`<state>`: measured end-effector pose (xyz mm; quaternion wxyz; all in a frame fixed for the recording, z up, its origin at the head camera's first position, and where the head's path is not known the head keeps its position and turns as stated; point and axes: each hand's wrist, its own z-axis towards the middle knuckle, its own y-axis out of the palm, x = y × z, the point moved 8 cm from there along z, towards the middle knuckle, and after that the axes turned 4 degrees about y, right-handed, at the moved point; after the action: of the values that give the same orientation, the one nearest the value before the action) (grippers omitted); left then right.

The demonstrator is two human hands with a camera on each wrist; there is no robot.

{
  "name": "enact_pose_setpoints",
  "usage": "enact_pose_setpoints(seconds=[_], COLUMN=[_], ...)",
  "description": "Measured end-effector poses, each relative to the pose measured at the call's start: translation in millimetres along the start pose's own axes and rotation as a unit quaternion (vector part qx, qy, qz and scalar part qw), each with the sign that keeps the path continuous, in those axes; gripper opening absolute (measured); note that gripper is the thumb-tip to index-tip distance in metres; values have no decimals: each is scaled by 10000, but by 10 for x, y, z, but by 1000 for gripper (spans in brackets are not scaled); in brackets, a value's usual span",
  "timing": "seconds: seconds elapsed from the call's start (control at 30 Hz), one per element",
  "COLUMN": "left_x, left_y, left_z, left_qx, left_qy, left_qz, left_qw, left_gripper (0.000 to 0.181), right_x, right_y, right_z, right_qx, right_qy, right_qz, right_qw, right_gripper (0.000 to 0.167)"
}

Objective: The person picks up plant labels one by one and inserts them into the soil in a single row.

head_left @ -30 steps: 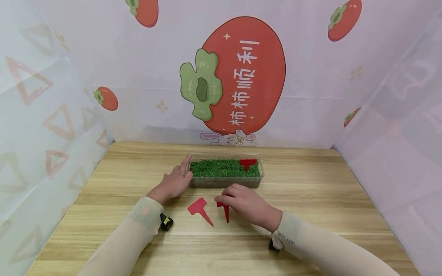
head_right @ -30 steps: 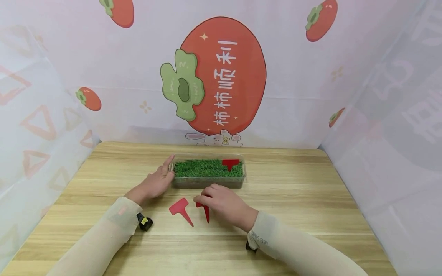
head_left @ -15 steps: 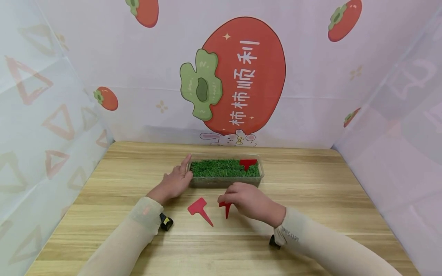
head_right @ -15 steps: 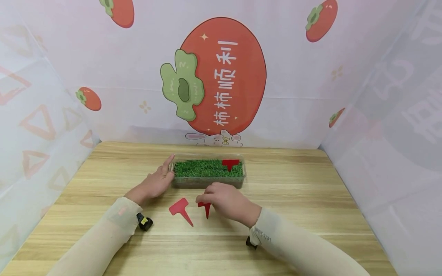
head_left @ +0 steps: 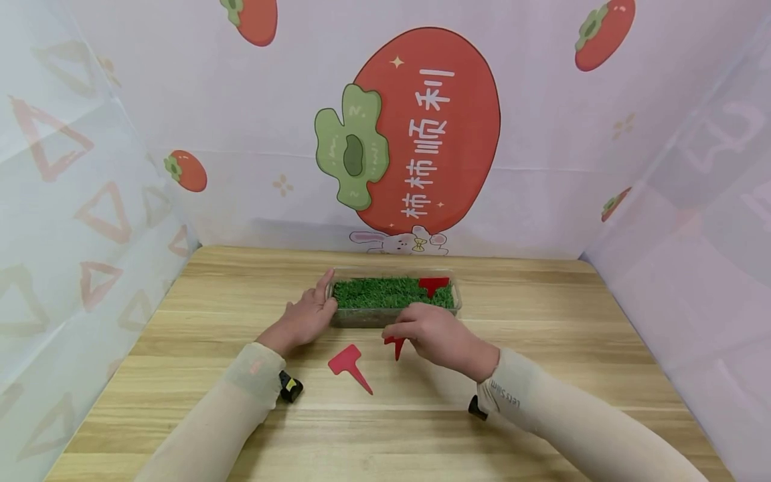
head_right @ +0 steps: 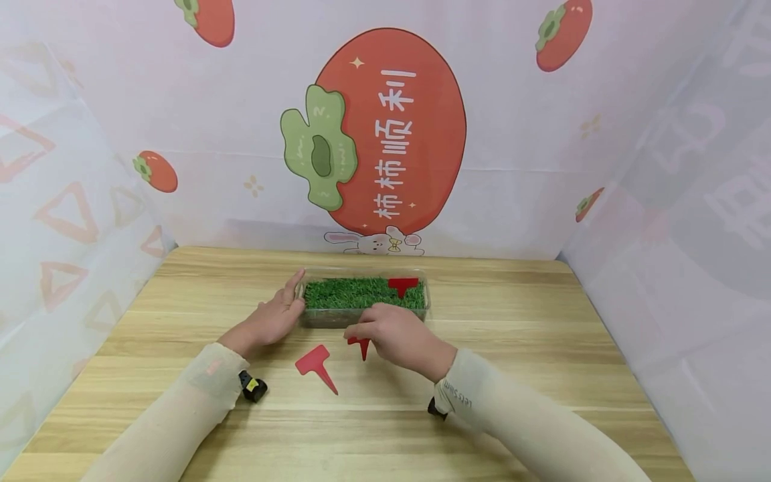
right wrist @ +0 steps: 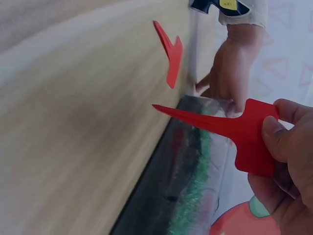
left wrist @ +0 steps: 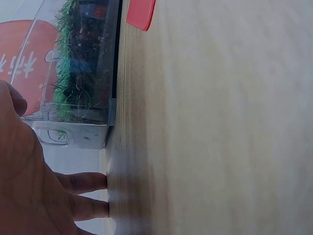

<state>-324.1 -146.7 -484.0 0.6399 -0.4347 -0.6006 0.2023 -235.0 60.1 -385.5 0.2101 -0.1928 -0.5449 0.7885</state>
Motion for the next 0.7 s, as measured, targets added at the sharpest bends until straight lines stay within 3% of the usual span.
enact_pose_setpoints(seconds=[0.7], left_x=[-26], left_y=[11], left_z=[21], left_qx=[-5], left_qy=[8], left_qz=[19], left_qw=[10000], left_gripper=[65], right_x=[235], right_y=[-292], right_z=[229], right_qx=[611], right_qy=[123], right_qz=[-182], right_qw=[9979], right_gripper=[38])
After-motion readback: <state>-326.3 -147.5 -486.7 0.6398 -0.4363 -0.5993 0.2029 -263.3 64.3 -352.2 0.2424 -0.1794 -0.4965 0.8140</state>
